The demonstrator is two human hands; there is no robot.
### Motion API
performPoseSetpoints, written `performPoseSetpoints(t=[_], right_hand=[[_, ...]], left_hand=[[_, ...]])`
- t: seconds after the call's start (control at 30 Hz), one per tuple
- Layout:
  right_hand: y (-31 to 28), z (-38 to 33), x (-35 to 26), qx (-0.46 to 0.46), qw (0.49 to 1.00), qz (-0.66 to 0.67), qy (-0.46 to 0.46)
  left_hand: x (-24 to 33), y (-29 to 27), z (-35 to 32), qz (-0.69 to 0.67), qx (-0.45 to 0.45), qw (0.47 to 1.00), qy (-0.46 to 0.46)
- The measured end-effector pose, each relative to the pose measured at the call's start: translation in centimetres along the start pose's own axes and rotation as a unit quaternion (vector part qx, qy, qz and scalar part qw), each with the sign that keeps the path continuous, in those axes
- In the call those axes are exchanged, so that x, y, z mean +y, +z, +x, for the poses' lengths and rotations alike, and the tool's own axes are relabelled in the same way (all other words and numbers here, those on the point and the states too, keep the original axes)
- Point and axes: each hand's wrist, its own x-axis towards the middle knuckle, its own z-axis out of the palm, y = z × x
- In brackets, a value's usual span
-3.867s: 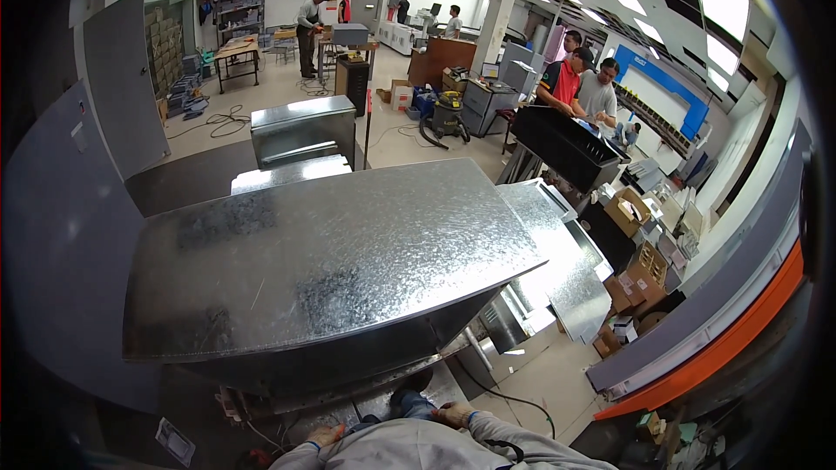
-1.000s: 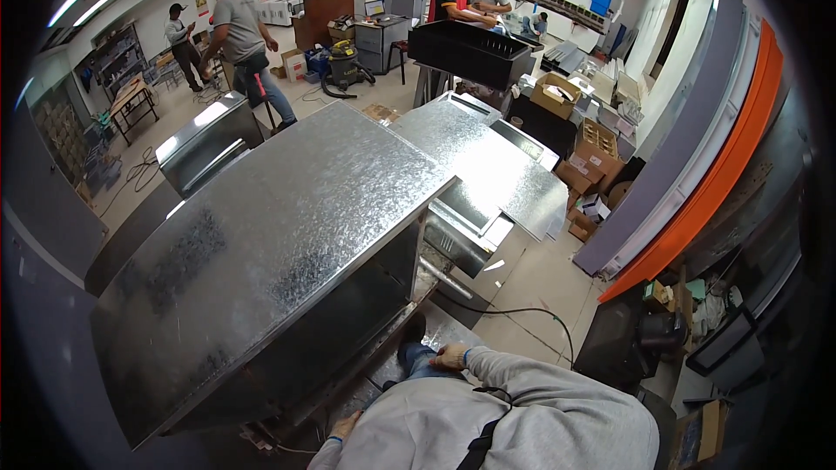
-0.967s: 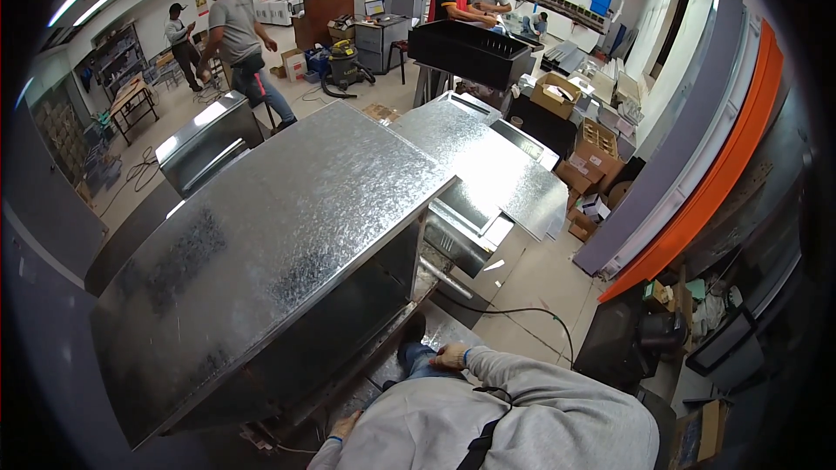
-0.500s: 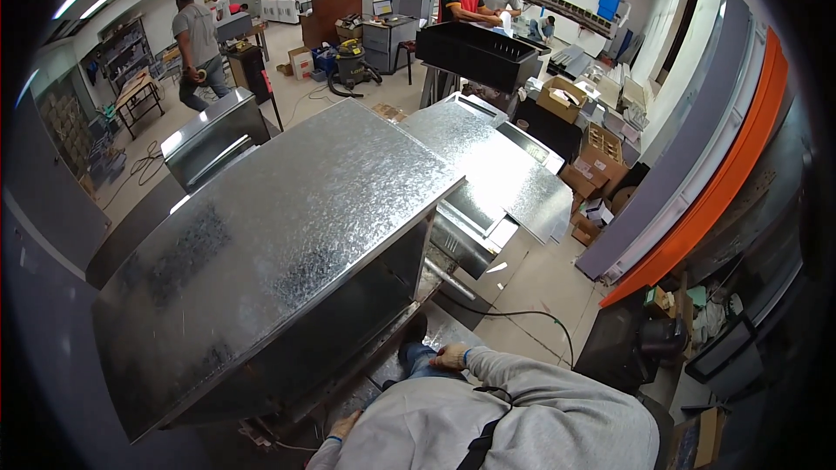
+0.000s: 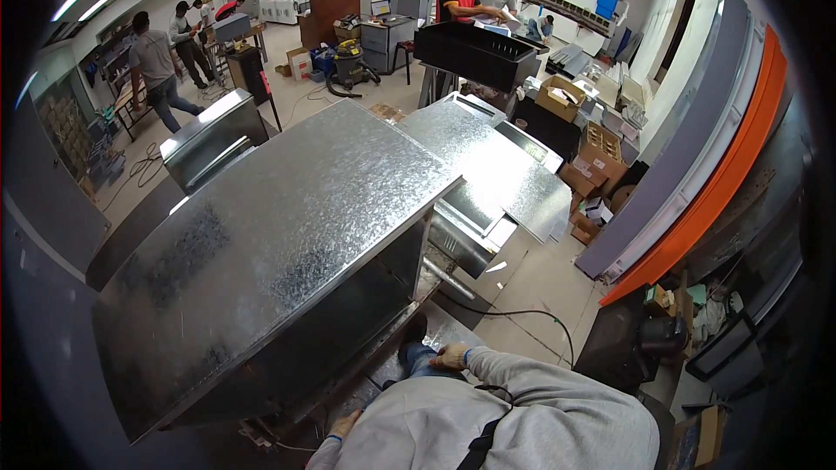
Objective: Assembling and shaping galvanized metal structures using a hammer on a fabrication floor.
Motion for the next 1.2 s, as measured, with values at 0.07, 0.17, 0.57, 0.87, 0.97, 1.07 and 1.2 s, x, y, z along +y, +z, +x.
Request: performPoseSetpoints(t=[0.07,0.17,0.57,0.87,0.97,1.07,1.2], right_hand=[[-0.3,-0.5,-0.5,-0.006,1.000,-0.007,0.003],[-0.6,-1.3,-0.9,-0.008,1.000,-0.015,0.007],[-0.6,-1.4,-1.1,-0.010,1.000,-0.022,0.006],[-0.9,-1.7,-1.3,-0.015,0.999,-0.029,0.012],[-0.8,-1.5,-1.2,-0.008,1.000,-0.025,0.007],[-0.6,-1.2,-0.9,0.005,1.000,-0.023,0.002],[-0.3,-0.7,-0.3,0.019,1.000,-0.019,0.001]], left_hand=[[-0.5,0.2,0.7,0.018,-0.014,1.000,-0.003],[-0.7,0.3,1.1,0.034,-0.030,0.999,-0.003],[-0.7,0.7,0.7,-0.019,-0.001,1.000,-0.019],[-0.4,0.6,-0.1,-0.063,-0.009,0.998,-0.021],[-1.0,1.1,0.1,-0.010,0.005,0.999,0.045],[-0.7,0.8,0.4,0.004,0.003,0.998,0.056],[-0.2,0.5,0.2,-0.022,-0.014,1.000,-0.011]])
